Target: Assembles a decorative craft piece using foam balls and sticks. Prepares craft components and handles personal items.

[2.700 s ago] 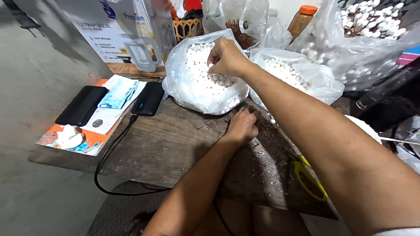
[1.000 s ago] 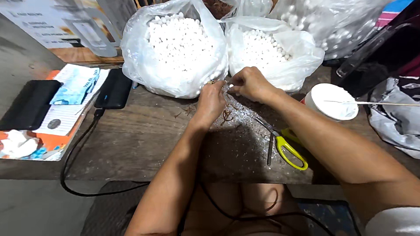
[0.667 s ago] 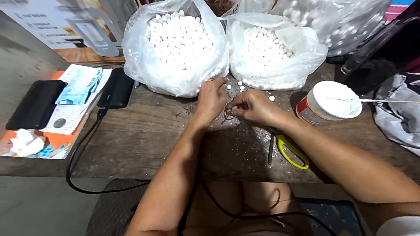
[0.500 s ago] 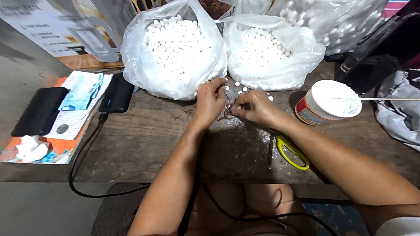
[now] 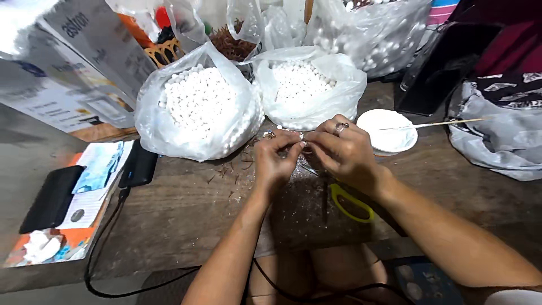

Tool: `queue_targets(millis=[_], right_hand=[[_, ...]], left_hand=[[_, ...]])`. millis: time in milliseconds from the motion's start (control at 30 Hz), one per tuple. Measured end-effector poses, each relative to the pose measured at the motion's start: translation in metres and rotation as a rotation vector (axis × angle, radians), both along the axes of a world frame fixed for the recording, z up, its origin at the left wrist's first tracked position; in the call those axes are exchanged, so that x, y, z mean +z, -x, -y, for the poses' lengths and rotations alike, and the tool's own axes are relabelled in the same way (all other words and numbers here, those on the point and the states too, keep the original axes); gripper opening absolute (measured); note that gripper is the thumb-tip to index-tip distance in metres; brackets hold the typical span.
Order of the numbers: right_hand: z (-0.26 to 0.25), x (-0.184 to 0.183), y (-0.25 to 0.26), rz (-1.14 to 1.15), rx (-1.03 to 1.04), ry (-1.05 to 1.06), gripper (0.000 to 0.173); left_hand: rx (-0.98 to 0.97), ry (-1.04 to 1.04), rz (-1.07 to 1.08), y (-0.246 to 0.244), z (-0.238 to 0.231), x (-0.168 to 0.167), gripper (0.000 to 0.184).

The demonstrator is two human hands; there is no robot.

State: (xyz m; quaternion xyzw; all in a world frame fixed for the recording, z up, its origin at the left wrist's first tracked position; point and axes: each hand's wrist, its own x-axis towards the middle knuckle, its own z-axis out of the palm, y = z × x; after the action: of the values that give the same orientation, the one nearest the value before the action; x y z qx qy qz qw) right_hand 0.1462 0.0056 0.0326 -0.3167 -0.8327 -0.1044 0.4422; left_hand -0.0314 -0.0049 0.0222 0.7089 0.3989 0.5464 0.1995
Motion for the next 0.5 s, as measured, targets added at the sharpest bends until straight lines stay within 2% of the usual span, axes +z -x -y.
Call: queue_targets(millis=[100, 200, 300, 367, 467, 500], right_hand=[[0.023, -0.003, -0.017, -0.142, -0.040, 0.046, 0.020], [0.056, -0.014, -0.062, -0.362, -0.013, 0.359, 0.020], [0.065, -0.025, -0.112, -0.627, -0.121, 0.607, 0.009], [0.056, -0.030, -0.134, -0.765, -0.191, 0.590, 0.008], [0.040, -0.021, -0.141, -0.785, -0.208, 0.549, 0.034], [0.036, -0.017, -0.139, -0.759, -0.186, 0.508, 0.033]], left_hand=[[0.042, 0.005, 0.085, -0.014, -0.001, 0.005, 0.004], [0.027, 0.048, 0.169, -0.021, -0.005, 0.008, 0.009], [0.003, 0.086, 0.180, -0.026, -0.011, 0.007, 0.010], [-0.012, 0.080, 0.191, -0.033, -0.016, 0.004, 0.008], [-0.041, 0.065, 0.187, -0.047, -0.022, 0.002, 0.007], [-0.047, 0.063, 0.179, -0.052, -0.024, 0.004, 0.007]])
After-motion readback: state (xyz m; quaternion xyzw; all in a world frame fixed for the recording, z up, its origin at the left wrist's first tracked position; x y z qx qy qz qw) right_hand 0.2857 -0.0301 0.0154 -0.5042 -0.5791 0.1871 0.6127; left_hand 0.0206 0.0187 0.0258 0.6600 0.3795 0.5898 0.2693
